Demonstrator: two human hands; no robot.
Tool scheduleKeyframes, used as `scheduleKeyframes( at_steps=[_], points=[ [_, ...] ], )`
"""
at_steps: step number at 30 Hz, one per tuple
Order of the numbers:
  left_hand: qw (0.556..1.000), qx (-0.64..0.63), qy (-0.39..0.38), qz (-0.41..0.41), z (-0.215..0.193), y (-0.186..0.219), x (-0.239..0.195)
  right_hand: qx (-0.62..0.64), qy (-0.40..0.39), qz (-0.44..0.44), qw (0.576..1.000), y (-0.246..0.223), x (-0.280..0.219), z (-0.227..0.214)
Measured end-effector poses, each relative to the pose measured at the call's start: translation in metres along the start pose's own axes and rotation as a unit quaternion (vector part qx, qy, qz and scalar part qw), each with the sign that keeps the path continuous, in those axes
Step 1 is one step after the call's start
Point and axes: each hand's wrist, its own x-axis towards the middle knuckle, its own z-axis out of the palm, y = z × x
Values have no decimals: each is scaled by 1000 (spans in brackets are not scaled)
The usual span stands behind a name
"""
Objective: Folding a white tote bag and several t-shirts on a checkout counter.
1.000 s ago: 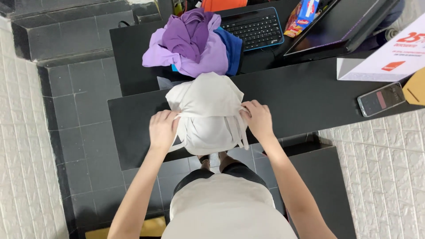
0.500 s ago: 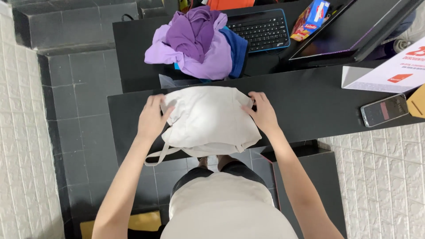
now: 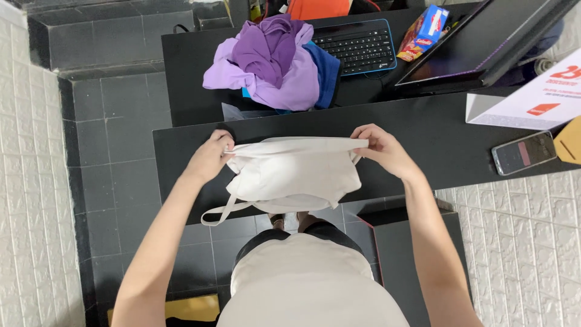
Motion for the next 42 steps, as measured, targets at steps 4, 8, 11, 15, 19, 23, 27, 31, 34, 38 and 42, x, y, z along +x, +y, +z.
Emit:
scheduleKeyframes(
  at_steps=[4,8,11,15,19,23,27,31,34,38,42],
  points=[
    [978,-191,37,69,-67,27,-6,68,41,-21,997,-4,-18,-39],
    [955,-291,37,46,-141,72,-24,-119,99,-96,983,-83,-43,-60],
    [962,-237,79,115,-176,85,-21,-294,131,-170,931,-127,-51,-68],
    [934,-129,241,229,-200,127,-34,-393,250,-275,841,-145,-65,-65],
    [906,-7,313,284,-166,112,-51,-388,306,-293,819,-117,-89,-52],
    [875,143,327,326,-55,48,-61,-509,324,-310,734,-27,-97,-31],
    [932,225,156,237,62,12,-85,-571,271,-209,747,90,-111,-2],
    [962,232,-133,49,48,71,-95,-515,229,-54,824,134,-135,26],
    [956,260,-96,94,53,99,-58,-400,281,68,870,121,-136,43],
    [940,181,64,283,114,163,45,-301,359,137,873,103,-121,61],
    [850,228,40,474,178,230,152,-197,369,160,894,118,-107,63]
  ],
)
